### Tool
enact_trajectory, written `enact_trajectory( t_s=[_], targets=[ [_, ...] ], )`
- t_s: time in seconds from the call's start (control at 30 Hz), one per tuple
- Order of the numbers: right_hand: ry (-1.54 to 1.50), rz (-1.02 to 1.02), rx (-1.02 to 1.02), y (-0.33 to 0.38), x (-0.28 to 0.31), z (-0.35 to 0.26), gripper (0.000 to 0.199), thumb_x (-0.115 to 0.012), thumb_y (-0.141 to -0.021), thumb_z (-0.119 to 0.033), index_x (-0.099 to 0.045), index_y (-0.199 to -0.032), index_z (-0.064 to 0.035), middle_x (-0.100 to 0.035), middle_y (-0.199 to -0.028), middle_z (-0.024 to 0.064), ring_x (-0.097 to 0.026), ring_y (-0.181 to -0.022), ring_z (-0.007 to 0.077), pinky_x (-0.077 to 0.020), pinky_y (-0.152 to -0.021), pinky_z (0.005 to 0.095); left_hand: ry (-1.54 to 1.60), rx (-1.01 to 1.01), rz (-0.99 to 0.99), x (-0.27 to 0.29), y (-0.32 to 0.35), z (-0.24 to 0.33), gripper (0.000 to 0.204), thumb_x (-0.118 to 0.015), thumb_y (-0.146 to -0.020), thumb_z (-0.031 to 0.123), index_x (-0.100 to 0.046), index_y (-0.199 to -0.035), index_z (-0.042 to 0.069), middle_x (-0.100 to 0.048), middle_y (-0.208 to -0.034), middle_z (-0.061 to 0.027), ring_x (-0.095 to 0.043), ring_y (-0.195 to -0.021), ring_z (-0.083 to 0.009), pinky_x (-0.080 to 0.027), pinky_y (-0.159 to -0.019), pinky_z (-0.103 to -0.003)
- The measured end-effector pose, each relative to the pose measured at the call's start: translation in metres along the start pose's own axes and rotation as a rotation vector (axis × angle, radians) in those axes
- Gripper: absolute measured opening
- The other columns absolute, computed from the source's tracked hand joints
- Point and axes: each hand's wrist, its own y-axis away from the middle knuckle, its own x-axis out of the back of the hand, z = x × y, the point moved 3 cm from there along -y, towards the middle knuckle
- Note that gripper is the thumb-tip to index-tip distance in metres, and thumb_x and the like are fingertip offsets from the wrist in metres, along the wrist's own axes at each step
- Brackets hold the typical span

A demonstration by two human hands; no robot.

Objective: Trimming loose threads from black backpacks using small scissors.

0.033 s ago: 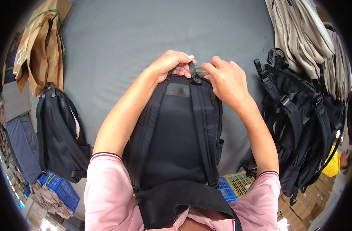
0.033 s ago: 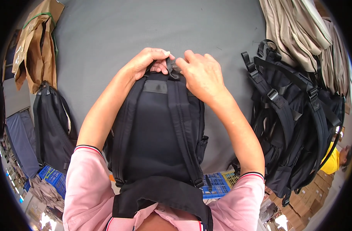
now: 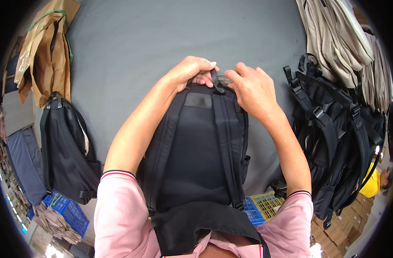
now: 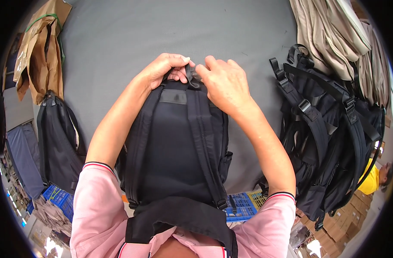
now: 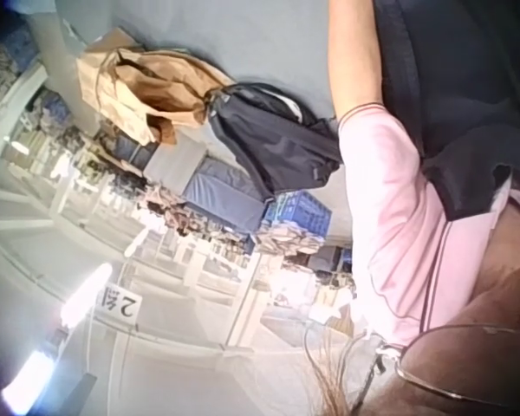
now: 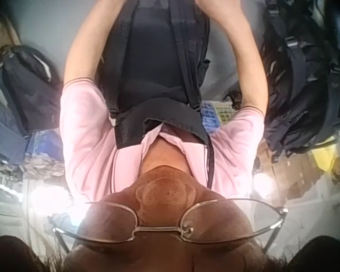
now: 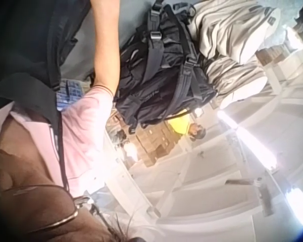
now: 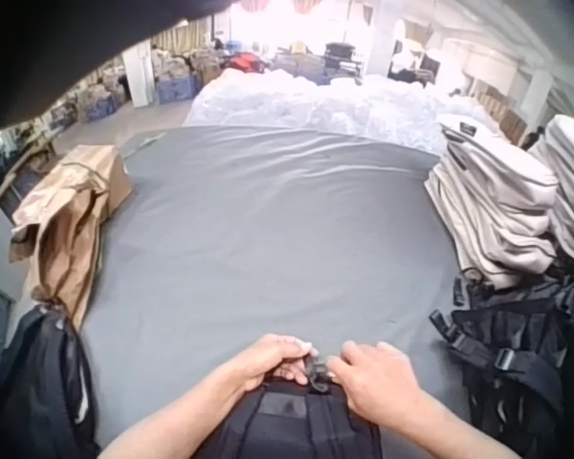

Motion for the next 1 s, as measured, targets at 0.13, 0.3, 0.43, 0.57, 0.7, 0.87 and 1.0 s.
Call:
enact_trajectory(
  t_s=[0.13, 0.3, 0.43, 0.57, 0.7, 0.87, 1.0],
  targets=[
    [-0.024, -0.02, 0.001, -0.003, -0.001, 0.005, 0.019, -0.065, -0.074, -0.007, -0.062, -0.092, -0.0116, -0.054, -0.079, 0.0034, -0.059, -0.073, 0.0217, -0.0439, -0.064, 0.035, -0.03, -0.007, -0.015, 0.002, 0.0, -0.001, 0.026, -0.055, -0.091, 0.023, -0.061, -0.095, -0.002, -0.06, -0.07, -0.0066, -0.06, -0.056, -0.0108, -0.046, -0.051, -0.018],
    [-0.511, -0.061, -0.167, 0.003, -0.017, 0.025, 0.027, -0.069, -0.072, -0.005, -0.064, -0.098, -0.0089, -0.057, -0.083, 0.004, -0.057, -0.07, 0.0192, -0.0457, -0.066, 0.0299, -0.076, -0.019, -0.042, 0.002, -0.001, -0.002, 0.025, -0.052, -0.091, 0.023, -0.062, -0.099, 0.001, -0.059, -0.068, -0.0014, -0.057, -0.053, -0.007, -0.037, -0.047, -0.017],
    [-0.689, -0.14, -0.257, 0.007, -0.029, 0.031, 0.028, -0.068, -0.072, -0.002, -0.064, -0.1, -0.0057, -0.056, -0.084, 0.0022, -0.056, -0.074, 0.0117, -0.0455, -0.069, 0.0248, -0.086, -0.025, -0.067, 0.001, -0.001, 0.0, 0.025, -0.052, -0.092, 0.023, -0.062, -0.1, 0.001, -0.059, -0.068, -0.001, -0.057, -0.052, -0.0066, -0.036, -0.046, -0.016],
    [-1.166, -0.066, -0.325, 0.021, -0.048, 0.03, 0.025, -0.067, -0.074, -0.001, -0.065, -0.098, -0.0045, -0.058, -0.082, 0.0014, -0.057, -0.076, 0.0107, -0.0454, -0.066, 0.0257, -0.07, -0.004, -0.046, 0.0, -0.001, -0.001, 0.024, -0.052, -0.092, 0.021, -0.062, -0.101, 0.001, -0.059, -0.068, -0.0003, -0.056, -0.052, -0.0058, -0.036, -0.046, -0.016],
    [-1.201, 0.043, -0.373, 0.028, -0.046, 0.028, 0.025, -0.067, -0.073, 0.0, -0.064, -0.098, -0.0031, -0.057, -0.081, 0.0017, -0.057, -0.073, 0.0102, -0.0452, -0.065, 0.0252, -0.047, 0.019, -0.03, 0.0, -0.002, 0.0, 0.023, -0.052, -0.091, 0.02, -0.062, -0.102, 0.002, -0.058, -0.068, -0.0001, -0.055, -0.052, -0.0047, -0.035, -0.046, -0.016],
    [-0.699, 0.085, -0.271, 0.017, -0.019, 0.019, 0.023, -0.068, -0.073, -0.003, -0.065, -0.096, -0.0072, -0.058, -0.079, 0.0028, -0.059, -0.07, 0.0134, -0.0459, -0.062, 0.0269, -0.074, -0.005, 0.001, 0.003, -0.003, -0.004, 0.022, -0.054, -0.09, 0.02, -0.062, -0.101, 0.002, -0.058, -0.068, 0.0001, -0.05, -0.049, -0.0034, -0.034, -0.045, -0.016],
    [-0.599, 0.052, -0.313, 0.015, -0.009, 0.018, 0.02, -0.067, -0.075, -0.009, -0.066, -0.096, -0.0095, -0.058, -0.079, 0.0039, -0.059, -0.069, 0.0192, -0.0465, -0.062, 0.0319, -0.125, -0.037, 0.035, -0.005, -0.005, -0.004, 0.021, -0.06, -0.088, 0.019, -0.061, -0.099, 0.002, -0.056, -0.07, 0.0002, -0.039, -0.046, -0.0021, -0.031, -0.044, -0.016]
  ],
)
